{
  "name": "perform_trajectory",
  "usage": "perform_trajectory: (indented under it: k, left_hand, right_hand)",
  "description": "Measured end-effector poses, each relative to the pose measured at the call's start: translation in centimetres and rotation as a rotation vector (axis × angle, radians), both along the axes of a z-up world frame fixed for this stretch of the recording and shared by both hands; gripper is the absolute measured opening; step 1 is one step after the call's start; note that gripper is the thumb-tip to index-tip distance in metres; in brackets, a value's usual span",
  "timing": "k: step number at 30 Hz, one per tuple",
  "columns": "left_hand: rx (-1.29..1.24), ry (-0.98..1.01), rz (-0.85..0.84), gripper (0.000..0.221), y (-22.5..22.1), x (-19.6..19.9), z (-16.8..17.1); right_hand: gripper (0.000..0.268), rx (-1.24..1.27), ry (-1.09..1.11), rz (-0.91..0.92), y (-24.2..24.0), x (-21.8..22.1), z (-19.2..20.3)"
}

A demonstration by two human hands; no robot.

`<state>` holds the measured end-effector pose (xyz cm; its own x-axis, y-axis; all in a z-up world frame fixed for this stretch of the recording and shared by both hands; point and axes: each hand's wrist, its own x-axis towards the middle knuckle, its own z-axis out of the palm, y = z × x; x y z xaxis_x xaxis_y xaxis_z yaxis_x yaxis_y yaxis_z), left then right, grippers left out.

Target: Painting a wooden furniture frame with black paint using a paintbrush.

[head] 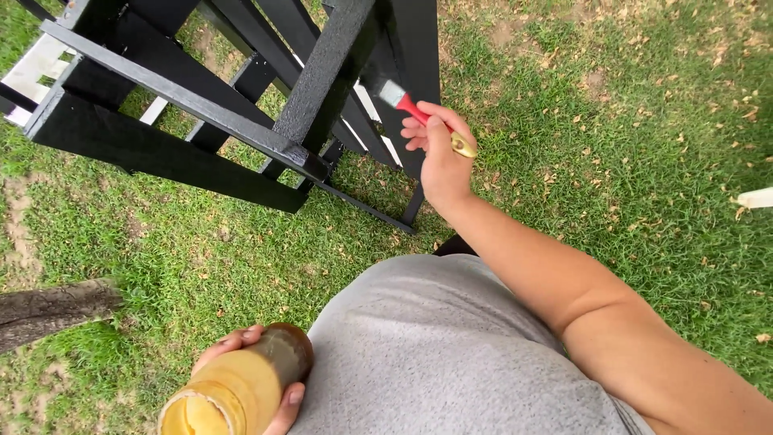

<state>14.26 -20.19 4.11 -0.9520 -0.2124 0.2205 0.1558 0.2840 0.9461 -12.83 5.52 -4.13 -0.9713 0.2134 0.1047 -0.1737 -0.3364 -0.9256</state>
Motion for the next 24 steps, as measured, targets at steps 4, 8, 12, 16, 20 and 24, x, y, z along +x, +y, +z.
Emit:
perform_trajectory:
  k: [4,8,12,16,20,24]
  left_hand:
    - [-0.064,0.001,0.037,0.086,0.4,-0.2,0.3]
    - [-0.058,-0.003,0.056,0.090,-0.2,0.0,-0.6]
    - [0.051,0.066,0.019,0.087,-0.2,0.0,-1.3]
    - [0.090,0.107,-0.005,0.085,0.6,-0.3,-0.6]
    - [0.031,0.007,0.009,0.088,0.6,0.0,0.2]
    - [-0.021,0.027,0.049,0.085,0.6,-0.2,0.2]
  right_hand:
    - [0.025,0.232,-0.081,0.349,-1.0,1.0,-0.3]
    - [0.024,0.095,0.014,0.247,0.8,1.6,-0.2]
    - [0.021,0.283,0.596,0.314,2.7,-0.1,0.3]
    - [0.019,0.391,0.996,0.349,2.5,-4.5,-2.1]
    - [0.018,0.518,0.838,0.194,4.5,-7.6,-2.2]
    - [0.022,0.637,0.795,0.028,5.9,-7.9,-1.6]
